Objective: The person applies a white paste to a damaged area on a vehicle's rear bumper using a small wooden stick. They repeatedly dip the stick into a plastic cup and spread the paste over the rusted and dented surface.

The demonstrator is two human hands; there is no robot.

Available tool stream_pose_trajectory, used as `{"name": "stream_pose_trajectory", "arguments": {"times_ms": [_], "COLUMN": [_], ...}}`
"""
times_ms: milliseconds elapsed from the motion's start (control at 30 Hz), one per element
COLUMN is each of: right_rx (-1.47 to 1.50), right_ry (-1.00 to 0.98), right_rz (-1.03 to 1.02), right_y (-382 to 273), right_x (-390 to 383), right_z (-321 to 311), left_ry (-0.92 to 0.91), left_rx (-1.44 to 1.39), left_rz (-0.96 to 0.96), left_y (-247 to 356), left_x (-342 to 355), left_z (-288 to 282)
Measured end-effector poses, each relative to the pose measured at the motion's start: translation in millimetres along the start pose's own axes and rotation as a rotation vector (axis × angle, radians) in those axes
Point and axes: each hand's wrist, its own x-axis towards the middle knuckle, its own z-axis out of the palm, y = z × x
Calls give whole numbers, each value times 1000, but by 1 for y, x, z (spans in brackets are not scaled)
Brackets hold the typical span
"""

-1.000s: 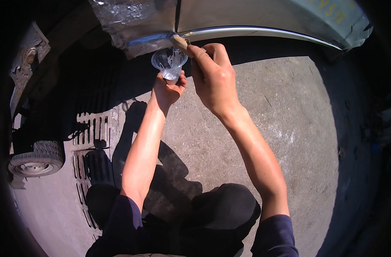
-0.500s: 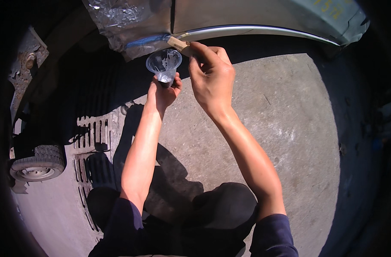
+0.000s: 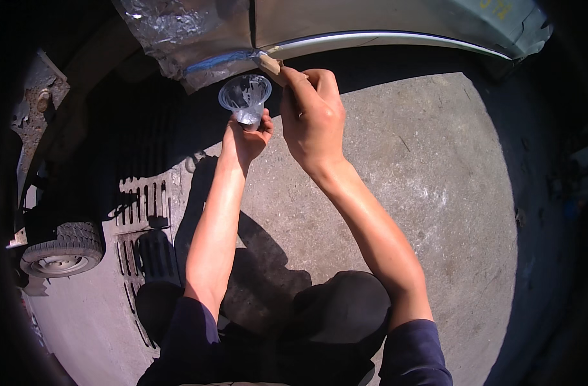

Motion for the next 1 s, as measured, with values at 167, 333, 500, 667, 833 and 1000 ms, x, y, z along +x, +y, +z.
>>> {"name": "stream_pose_trajectory", "arguments": {"times_ms": [167,333,500,667,833,1000], "right_rx": [-44,-36,-98,-60,12,-55], "right_ry": [-9,-43,4,10,6,49], "right_rz": [-89,-179,-163,-185,-88,-57], "right_y": [1,-1,10,3,1,9], "right_x": [-6,-8,-3,-5,-2,-1], "right_z": [-4,8,-1,-2,10,0], "left_ry": [-6,-43,-4,-7,17,22], "left_rx": [34,-3,36,34,24,19], "left_rz": [14,38,29,22,20,4], "left_y": [-1,-2,1,-1,-1,2], "left_x": [3,2,4,4,3,7], "left_z": [-2,-1,-3,-3,1,-6]}}
